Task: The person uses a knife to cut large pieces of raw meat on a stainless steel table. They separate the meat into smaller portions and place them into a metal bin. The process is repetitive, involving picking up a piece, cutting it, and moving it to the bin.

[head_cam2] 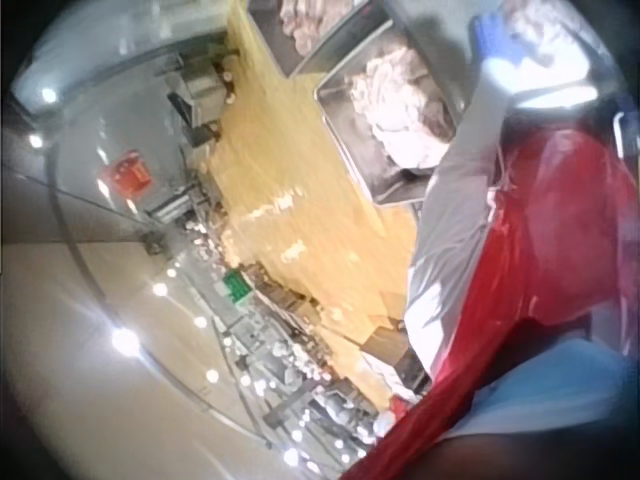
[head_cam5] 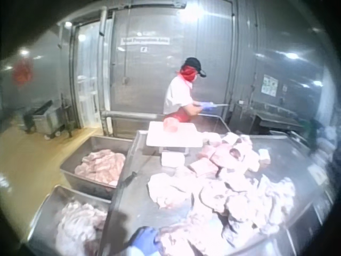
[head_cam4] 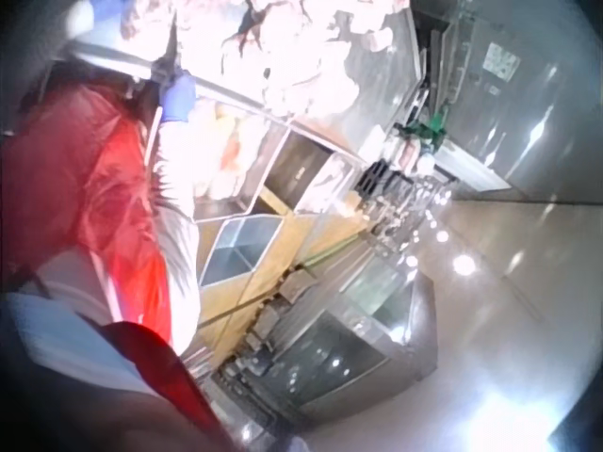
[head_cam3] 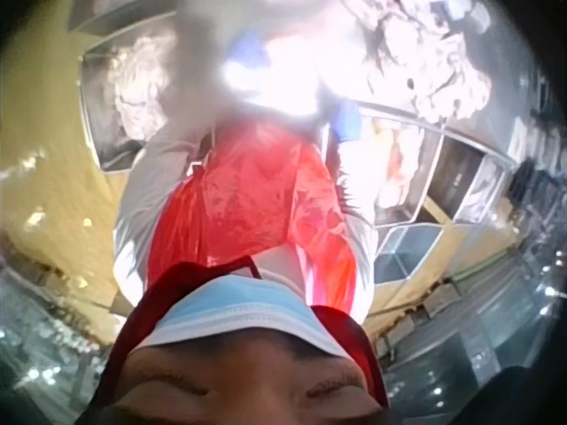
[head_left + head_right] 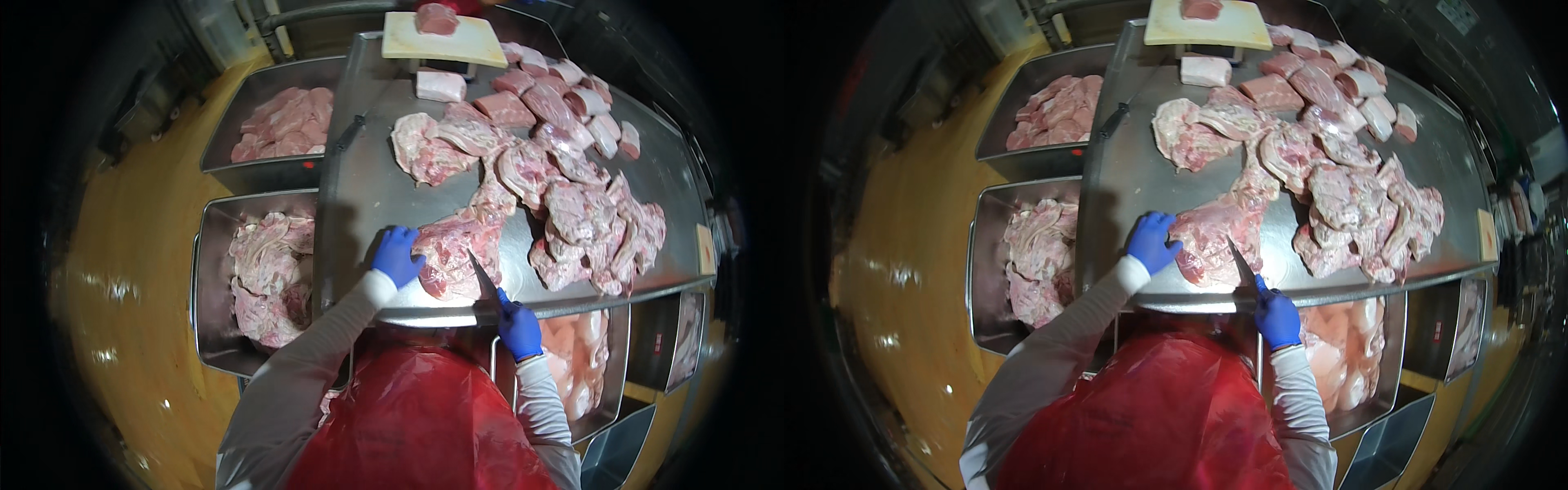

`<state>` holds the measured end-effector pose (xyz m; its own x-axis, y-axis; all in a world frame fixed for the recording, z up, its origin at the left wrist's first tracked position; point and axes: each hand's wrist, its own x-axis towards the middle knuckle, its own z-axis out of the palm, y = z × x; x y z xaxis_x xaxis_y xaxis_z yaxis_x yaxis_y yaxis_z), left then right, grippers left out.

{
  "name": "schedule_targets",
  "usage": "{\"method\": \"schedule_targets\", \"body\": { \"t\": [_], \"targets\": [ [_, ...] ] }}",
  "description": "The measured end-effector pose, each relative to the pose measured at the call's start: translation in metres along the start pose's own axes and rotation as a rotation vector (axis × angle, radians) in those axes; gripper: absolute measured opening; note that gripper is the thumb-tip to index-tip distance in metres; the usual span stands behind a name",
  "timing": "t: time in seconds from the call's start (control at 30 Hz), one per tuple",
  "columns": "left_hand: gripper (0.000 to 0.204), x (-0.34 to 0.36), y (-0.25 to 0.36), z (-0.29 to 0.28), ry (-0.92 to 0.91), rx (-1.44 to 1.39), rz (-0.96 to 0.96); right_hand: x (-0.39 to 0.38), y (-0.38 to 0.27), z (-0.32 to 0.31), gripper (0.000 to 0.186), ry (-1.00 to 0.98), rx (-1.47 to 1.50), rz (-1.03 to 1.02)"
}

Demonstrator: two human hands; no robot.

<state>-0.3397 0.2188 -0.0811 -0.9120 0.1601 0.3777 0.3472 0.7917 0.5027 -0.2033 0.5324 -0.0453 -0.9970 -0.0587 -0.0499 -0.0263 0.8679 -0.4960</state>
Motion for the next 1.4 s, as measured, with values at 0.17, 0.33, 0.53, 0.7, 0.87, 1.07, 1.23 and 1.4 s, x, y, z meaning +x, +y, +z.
{"method": "schedule_targets", "body": {
  "t": [0.17,0.33,0.53,0.7,0.87,1.07,1.23,1.4],
  "targets": [
    [0.024,0.023,0.006,0.03,-0.318,-0.087,0.024,-0.016,0.017,0.01,0.049,0.029,-0.048,0.033],
    [0.026,0.012,0.015,0.044,-0.405,0.061,-0.107,-0.024,0.013,0.004,0.045,0.0,-0.076,0.092],
    [0.017,0.01,0.018,0.055,-0.493,0.205,-0.083,-0.022,0.022,0.004,0.047,0.007,0.024,0.03],
    [0.013,0.0,0.006,0.049,-0.31,-0.001,0.177,-0.022,0.026,-0.001,0.048,-0.025,0.093,0.031],
    [0.015,-0.004,0.029,0.009,-0.374,-0.2,-0.162,-0.022,0.007,-0.008,0.051,-0.013,0.302,-0.061],
    [0.013,0.01,0.055,-0.006,-0.445,-0.065,-0.163,0.049,-0.032,0.015,0.035,-0.219,0.412,-0.133],
    [0.012,0.027,0.047,-0.007,-0.413,-0.098,-0.191,0.094,-0.06,0.032,0.027,-0.23,0.308,-0.241],
    [0.01,0.005,0.011,-0.037,-0.144,-0.435,-0.514,0.034,-0.017,-0.002,0.035,-0.466,0.412,-0.326]
  ]
}}
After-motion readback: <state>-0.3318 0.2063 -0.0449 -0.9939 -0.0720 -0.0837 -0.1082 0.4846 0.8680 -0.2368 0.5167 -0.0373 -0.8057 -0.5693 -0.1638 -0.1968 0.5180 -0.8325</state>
